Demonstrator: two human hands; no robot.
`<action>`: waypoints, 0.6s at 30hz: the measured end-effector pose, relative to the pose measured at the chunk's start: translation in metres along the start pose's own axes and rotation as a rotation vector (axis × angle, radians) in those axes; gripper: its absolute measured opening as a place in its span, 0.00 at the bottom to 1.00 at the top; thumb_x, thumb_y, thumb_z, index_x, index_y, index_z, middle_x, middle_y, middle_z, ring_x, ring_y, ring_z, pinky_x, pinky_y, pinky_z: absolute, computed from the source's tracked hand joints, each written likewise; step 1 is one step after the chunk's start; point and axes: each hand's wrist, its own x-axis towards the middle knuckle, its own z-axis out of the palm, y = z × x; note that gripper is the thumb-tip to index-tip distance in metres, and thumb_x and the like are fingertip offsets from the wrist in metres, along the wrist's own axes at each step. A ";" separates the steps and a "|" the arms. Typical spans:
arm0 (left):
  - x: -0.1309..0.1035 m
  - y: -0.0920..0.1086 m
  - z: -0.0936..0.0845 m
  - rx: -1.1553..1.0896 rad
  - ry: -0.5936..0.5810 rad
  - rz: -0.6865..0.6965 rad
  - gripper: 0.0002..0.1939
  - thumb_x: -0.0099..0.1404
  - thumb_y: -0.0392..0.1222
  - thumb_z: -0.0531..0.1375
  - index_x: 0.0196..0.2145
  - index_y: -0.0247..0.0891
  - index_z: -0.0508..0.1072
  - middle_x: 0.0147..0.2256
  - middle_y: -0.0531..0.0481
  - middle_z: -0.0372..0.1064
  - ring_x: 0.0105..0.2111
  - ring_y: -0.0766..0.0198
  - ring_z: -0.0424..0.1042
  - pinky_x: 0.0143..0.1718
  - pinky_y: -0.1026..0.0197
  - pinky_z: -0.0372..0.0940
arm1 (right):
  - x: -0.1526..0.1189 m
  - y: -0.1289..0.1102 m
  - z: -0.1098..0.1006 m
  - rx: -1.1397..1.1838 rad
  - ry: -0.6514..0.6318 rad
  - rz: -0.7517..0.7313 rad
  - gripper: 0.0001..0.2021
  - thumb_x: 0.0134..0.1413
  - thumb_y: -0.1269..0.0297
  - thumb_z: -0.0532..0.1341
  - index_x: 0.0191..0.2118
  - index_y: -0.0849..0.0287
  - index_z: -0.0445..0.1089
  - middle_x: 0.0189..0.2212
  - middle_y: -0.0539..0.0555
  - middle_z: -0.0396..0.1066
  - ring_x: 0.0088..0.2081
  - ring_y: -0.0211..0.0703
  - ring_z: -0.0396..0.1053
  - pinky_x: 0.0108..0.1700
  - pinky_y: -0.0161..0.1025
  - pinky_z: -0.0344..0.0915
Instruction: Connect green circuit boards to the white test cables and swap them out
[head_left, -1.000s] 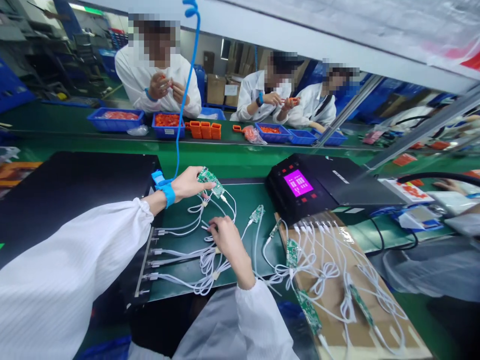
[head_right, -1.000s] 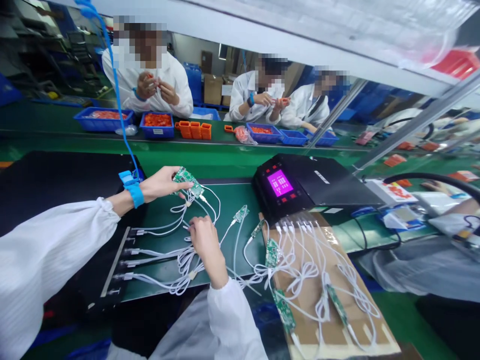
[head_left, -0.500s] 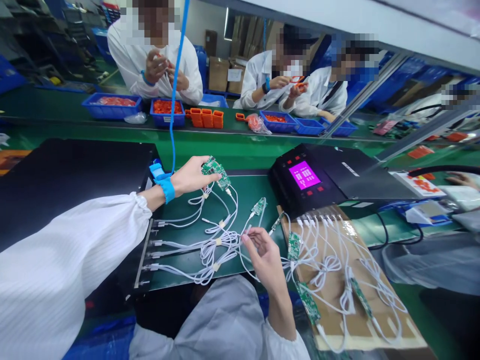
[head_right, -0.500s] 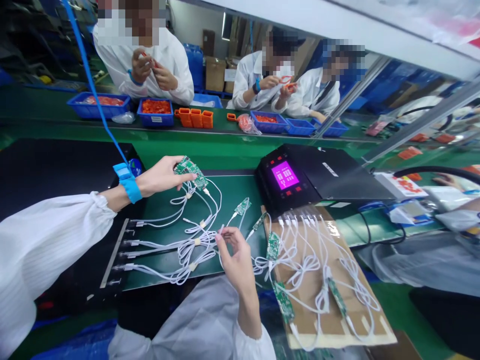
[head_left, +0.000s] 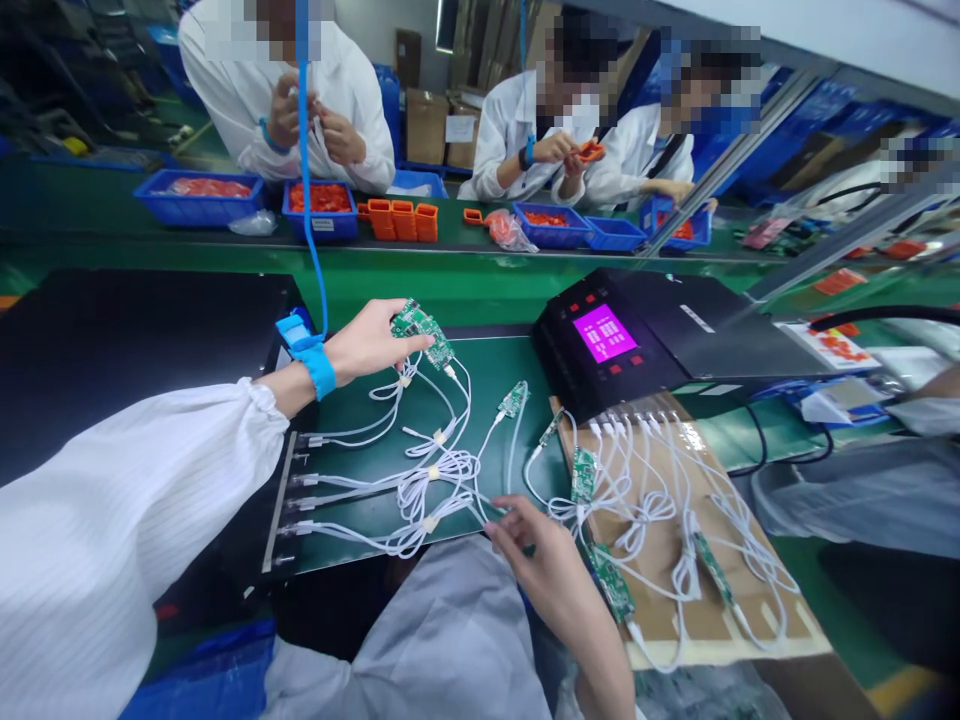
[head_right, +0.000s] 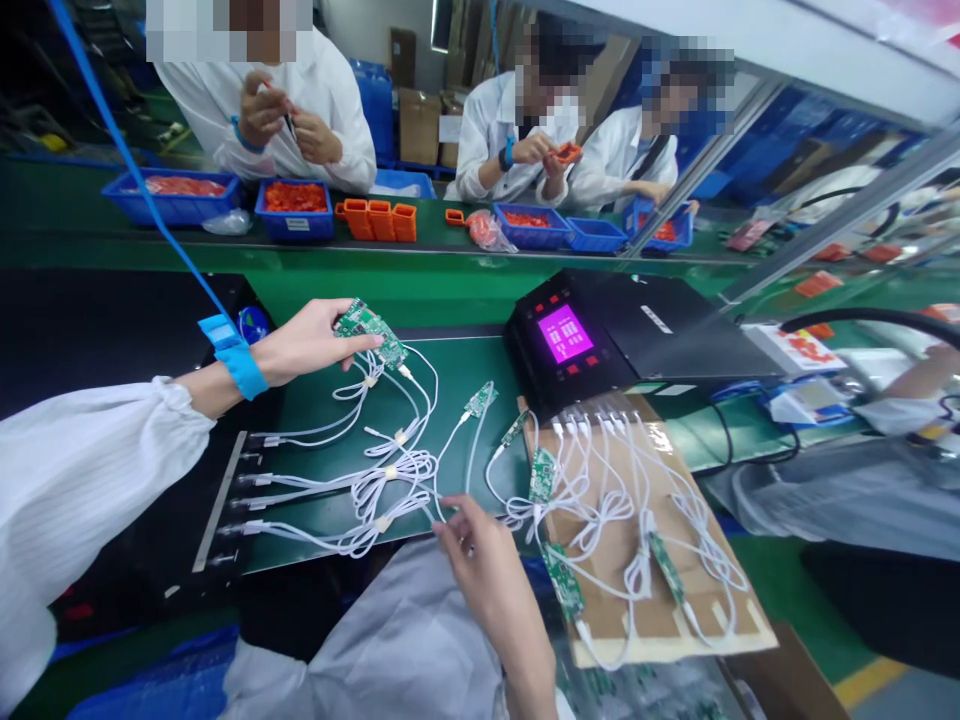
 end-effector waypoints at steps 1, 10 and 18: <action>-0.001 0.001 0.000 0.036 -0.007 0.003 0.12 0.59 0.42 0.71 0.36 0.36 0.73 0.24 0.52 0.72 0.20 0.66 0.68 0.24 0.62 0.62 | -0.003 0.002 0.002 -0.008 -0.046 0.020 0.12 0.65 0.56 0.59 0.48 0.56 0.71 0.30 0.50 0.75 0.31 0.43 0.74 0.38 0.37 0.68; 0.003 -0.006 -0.001 0.105 -0.011 0.047 0.12 0.60 0.46 0.69 0.33 0.37 0.72 0.21 0.52 0.70 0.20 0.65 0.68 0.23 0.63 0.61 | 0.014 0.000 0.031 -0.474 0.020 0.202 0.17 0.73 0.67 0.47 0.56 0.60 0.69 0.23 0.53 0.76 0.28 0.47 0.78 0.32 0.36 0.62; 0.003 -0.007 -0.002 0.104 -0.011 0.074 0.16 0.58 0.51 0.69 0.32 0.37 0.72 0.21 0.54 0.68 0.20 0.65 0.68 0.23 0.63 0.60 | 0.022 -0.017 0.039 -0.913 0.094 0.231 0.09 0.71 0.68 0.53 0.45 0.57 0.71 0.27 0.56 0.78 0.31 0.51 0.79 0.26 0.37 0.50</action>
